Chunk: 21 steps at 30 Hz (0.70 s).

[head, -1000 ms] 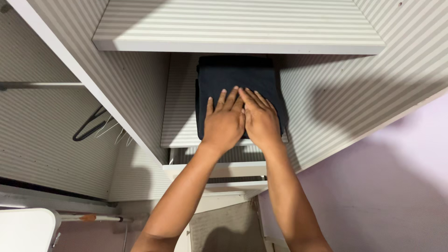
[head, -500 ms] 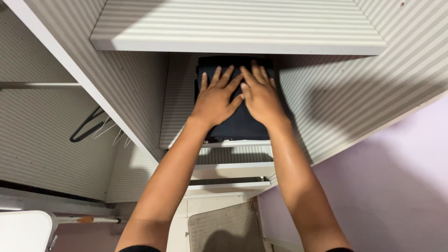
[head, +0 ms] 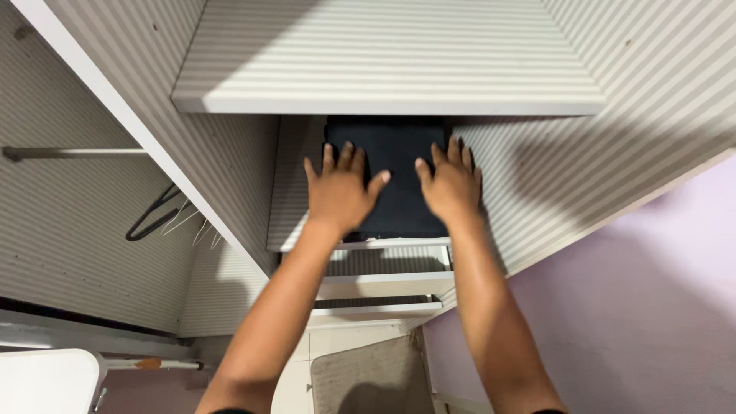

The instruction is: The person picks up a dark garment from a pile on a small white table, spreads it out, and folds it into a square before placing it on a shelf inside a closet.

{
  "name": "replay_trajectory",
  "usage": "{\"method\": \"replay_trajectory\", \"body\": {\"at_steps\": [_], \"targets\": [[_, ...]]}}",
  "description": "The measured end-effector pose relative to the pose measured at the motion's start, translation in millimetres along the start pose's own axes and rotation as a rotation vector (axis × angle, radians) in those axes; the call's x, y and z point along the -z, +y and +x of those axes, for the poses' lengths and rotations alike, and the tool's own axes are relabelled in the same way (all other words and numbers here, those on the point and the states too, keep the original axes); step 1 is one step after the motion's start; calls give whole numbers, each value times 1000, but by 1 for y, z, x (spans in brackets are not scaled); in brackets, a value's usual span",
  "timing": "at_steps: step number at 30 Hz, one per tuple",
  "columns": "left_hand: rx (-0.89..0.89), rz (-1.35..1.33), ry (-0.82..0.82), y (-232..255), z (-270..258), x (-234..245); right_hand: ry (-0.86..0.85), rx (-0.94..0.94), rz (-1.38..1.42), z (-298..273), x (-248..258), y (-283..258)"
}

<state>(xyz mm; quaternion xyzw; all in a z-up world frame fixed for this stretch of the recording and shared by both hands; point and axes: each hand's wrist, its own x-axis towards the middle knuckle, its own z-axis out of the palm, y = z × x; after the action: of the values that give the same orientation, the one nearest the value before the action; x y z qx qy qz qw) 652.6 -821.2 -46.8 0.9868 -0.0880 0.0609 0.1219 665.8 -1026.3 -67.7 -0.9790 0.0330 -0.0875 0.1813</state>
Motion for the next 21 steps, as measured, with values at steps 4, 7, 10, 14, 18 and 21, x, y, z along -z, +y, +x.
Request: {"method": "replay_trajectory", "body": {"at_steps": [4,7,10,14,18,21], "targets": [[-201,-67,70,18,-57,11,215,194,39,-73,-3,-13],[-293,-34,74,9,-73,19,284,277,204,-105,0,-4],[-320,57,55,-9,-74,16,264,396,334,-111,6,13],[-354,40,54,-34,-72,6,174,369,300,-110,17,27],[-315,2,43,-40,-83,1,24,243,311,-106,28,36],[-129,-32,-86,-41,-95,12,4,157,279,-107,35,39]]}}
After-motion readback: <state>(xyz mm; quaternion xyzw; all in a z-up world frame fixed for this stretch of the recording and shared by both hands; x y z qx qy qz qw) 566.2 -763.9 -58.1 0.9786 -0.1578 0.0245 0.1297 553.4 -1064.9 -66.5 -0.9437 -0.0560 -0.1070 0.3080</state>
